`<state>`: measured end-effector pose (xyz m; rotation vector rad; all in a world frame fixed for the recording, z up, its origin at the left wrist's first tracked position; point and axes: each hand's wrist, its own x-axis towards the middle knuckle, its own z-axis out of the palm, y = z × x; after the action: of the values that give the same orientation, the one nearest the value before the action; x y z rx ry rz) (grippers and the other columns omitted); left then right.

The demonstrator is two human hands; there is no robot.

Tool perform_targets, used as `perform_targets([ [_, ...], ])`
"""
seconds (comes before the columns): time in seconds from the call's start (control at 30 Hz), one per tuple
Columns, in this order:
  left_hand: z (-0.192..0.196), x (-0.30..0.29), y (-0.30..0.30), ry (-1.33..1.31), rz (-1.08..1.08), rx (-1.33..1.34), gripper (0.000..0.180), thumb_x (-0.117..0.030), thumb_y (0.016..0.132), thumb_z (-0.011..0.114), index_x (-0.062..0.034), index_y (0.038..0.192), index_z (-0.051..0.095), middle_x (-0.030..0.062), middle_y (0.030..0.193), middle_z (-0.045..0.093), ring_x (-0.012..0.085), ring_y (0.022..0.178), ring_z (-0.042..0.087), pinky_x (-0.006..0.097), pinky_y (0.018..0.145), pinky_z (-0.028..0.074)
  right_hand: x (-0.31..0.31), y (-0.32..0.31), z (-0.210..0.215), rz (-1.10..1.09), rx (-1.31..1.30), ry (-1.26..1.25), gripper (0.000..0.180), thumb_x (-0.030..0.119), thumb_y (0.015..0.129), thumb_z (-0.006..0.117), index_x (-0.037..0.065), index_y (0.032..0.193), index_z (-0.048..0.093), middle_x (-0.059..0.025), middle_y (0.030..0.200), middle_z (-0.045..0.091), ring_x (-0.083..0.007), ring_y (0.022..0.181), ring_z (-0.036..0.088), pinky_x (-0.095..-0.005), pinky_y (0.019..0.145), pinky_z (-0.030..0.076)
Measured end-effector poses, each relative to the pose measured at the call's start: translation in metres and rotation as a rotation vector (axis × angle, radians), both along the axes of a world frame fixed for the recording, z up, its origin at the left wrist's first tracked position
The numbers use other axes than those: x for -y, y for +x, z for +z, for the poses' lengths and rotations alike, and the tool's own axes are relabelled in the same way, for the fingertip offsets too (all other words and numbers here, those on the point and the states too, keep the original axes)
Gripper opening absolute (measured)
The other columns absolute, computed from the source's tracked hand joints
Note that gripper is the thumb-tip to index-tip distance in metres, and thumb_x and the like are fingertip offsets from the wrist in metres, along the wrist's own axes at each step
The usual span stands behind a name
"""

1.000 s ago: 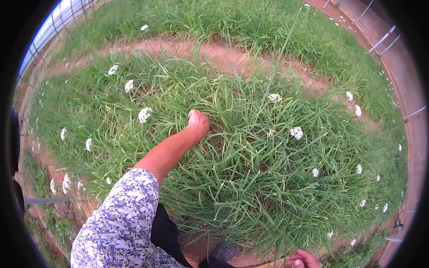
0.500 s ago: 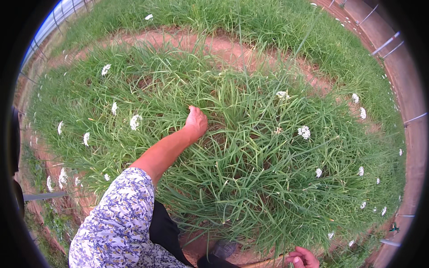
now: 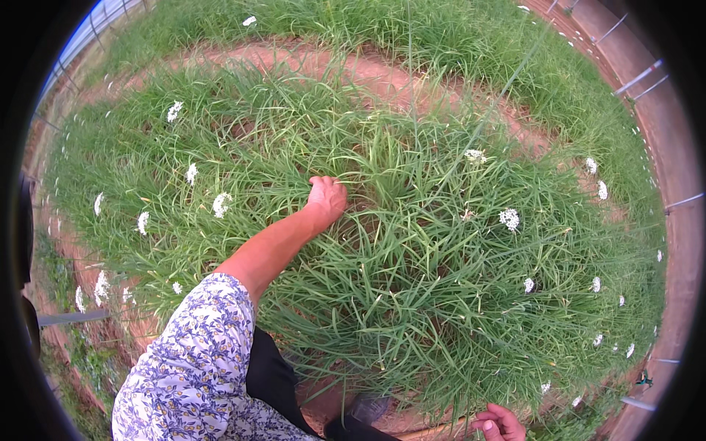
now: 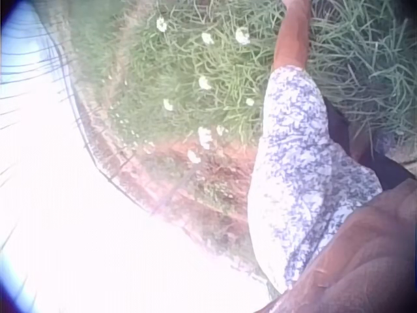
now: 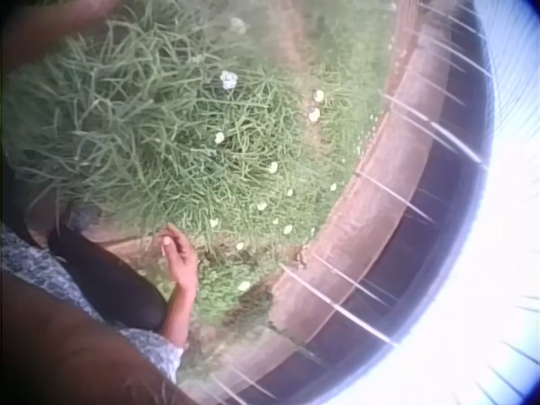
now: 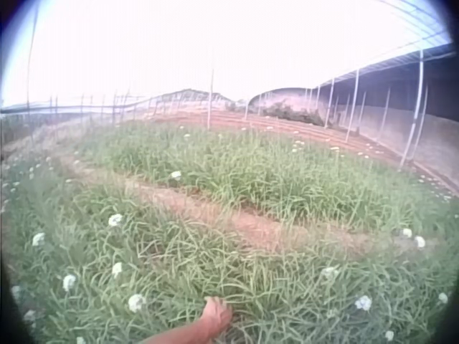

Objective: The person uses a sickle to cut grass and weeds in a garden bed, then pulls the remaining plants by hand. The person works in a circular patch of soil with green grass and white flowers.

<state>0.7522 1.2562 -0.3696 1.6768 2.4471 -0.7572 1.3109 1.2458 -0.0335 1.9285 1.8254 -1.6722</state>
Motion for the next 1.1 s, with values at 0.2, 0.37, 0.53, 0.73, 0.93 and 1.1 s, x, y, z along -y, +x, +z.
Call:
perform_targets([
  [0.2,0.001,0.001,-0.001,0.024,0.016,0.007,0.055,-0.046,0.103,0.049,-0.0035,0.137,0.059,0.0165,0.132,0.062,0.0362,0.120,0.057,0.064,0.098,0.043,-0.001,0.000,-0.001,0.026,0.011,0.017,0.041,0.021,0.101,0.068,0.001,0.136,0.062,-0.0085,0.115,0.071,-0.0171,0.105,0.067,-0.0318,0.095,0.052],
  [0.37,-0.008,0.001,-0.001,0.048,0.037,0.010,0.058,-0.050,0.103,0.048,-0.0044,0.137,0.060,0.0152,0.131,0.063,0.0353,0.120,0.058,0.063,0.099,0.042,-0.003,0.000,0.000,0.037,0.002,0.005,0.041,0.021,0.101,0.067,0.000,0.137,0.062,-0.0087,0.115,0.071,-0.0174,0.105,0.067,-0.0325,0.095,0.053],
  [0.53,-0.008,0.000,-0.001,0.051,0.041,0.015,0.059,-0.052,0.103,0.049,-0.0055,0.135,0.061,0.0140,0.131,0.064,0.0350,0.121,0.058,0.063,0.099,0.042,-0.003,0.002,-0.003,0.030,-0.027,0.000,0.043,0.022,0.101,0.068,0.000,0.138,0.061,-0.0090,0.116,0.071,-0.0178,0.105,0.067,-0.0326,0.095,0.053],
  [0.73,-0.007,0.001,0.000,0.069,0.049,0.020,0.060,-0.055,0.103,0.048,-0.0058,0.135,0.062,0.0139,0.128,0.065,0.0348,0.120,0.058,0.063,0.098,0.042,-0.003,0.002,-0.003,0.013,-0.032,-0.001,0.043,0.021,0.101,0.068,0.000,0.138,0.061,-0.0090,0.115,0.071,-0.0178,0.104,0.067,-0.0325,0.095,0.053],
  [0.93,-0.004,0.000,-0.001,0.080,0.081,0.059,0.060,-0.055,0.102,0.049,-0.0054,0.134,0.062,0.0137,0.127,0.066,0.0341,0.119,0.059,0.062,0.099,0.042,-0.003,0.003,-0.004,0.028,-0.035,0.015,0.042,0.021,0.101,0.068,0.000,0.137,0.062,-0.0088,0.114,0.071,-0.0177,0.103,0.067,-0.0324,0.094,0.053],
  [1.1,0.003,0.000,0.000,0.102,0.089,0.087,0.059,-0.054,0.103,0.048,-0.0052,0.134,0.061,0.0152,0.129,0.065,0.0337,0.119,0.059,0.061,0.099,0.042,-0.003,0.000,-0.001,0.056,-0.006,0.020,0.043,0.022,0.102,0.068,0.000,0.138,0.061,-0.0087,0.115,0.071,-0.0171,0.104,0.067,-0.0322,0.094,0.053],
])
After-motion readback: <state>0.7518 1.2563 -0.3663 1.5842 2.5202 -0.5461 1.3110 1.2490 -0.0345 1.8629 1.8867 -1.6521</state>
